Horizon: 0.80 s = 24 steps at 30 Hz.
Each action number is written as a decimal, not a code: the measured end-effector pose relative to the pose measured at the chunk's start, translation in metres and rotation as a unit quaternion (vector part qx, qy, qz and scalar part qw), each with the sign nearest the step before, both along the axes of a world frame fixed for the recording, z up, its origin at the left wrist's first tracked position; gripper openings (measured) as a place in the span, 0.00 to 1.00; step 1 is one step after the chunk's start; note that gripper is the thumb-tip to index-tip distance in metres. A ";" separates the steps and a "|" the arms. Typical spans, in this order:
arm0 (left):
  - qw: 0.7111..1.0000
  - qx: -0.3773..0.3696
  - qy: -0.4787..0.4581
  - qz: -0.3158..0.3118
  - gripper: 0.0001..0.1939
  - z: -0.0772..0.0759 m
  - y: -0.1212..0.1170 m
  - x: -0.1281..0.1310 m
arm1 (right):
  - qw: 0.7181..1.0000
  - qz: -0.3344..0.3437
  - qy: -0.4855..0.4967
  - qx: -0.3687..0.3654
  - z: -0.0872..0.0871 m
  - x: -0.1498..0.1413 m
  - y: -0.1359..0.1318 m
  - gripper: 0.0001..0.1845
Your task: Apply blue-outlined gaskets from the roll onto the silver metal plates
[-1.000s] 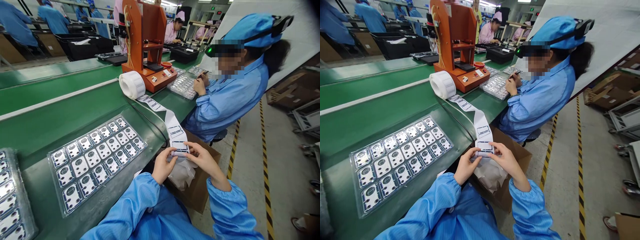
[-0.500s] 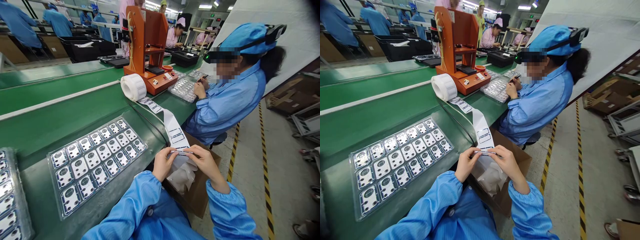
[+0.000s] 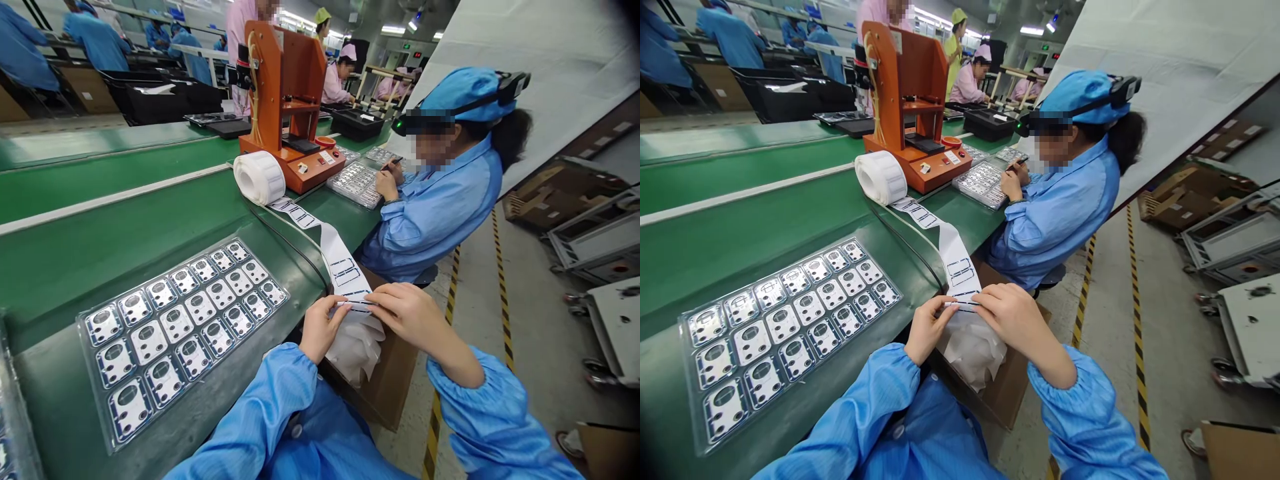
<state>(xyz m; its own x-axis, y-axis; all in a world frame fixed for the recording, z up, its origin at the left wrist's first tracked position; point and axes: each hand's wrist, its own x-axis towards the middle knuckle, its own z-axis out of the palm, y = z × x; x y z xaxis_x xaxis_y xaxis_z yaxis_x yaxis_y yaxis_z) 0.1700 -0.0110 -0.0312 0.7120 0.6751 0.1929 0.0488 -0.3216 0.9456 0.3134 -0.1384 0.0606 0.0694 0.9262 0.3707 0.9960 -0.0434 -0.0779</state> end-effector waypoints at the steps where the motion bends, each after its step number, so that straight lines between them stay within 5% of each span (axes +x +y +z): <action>1: 1.000 -0.001 -0.002 0.000 0.11 0.000 0.000 0.000 | 1.000 0.000 -0.019 -0.011 0.002 -0.002 0.001 0.11; 7: 0.999 -0.018 -0.016 -0.021 0.14 0.003 0.002 -0.004 | 0.995 0.001 -0.093 -0.037 0.006 -0.010 0.001 0.12; 15: 0.994 -0.105 0.021 0.003 0.35 -0.005 0.003 -0.001 | 0.990 0.028 -0.141 0.016 0.018 -0.048 -0.024 0.13; 24: 0.991 0.085 0.097 -0.037 0.21 -0.003 -0.008 -0.005 | 0.992 0.046 -0.096 0.068 0.020 -0.060 -0.043 0.09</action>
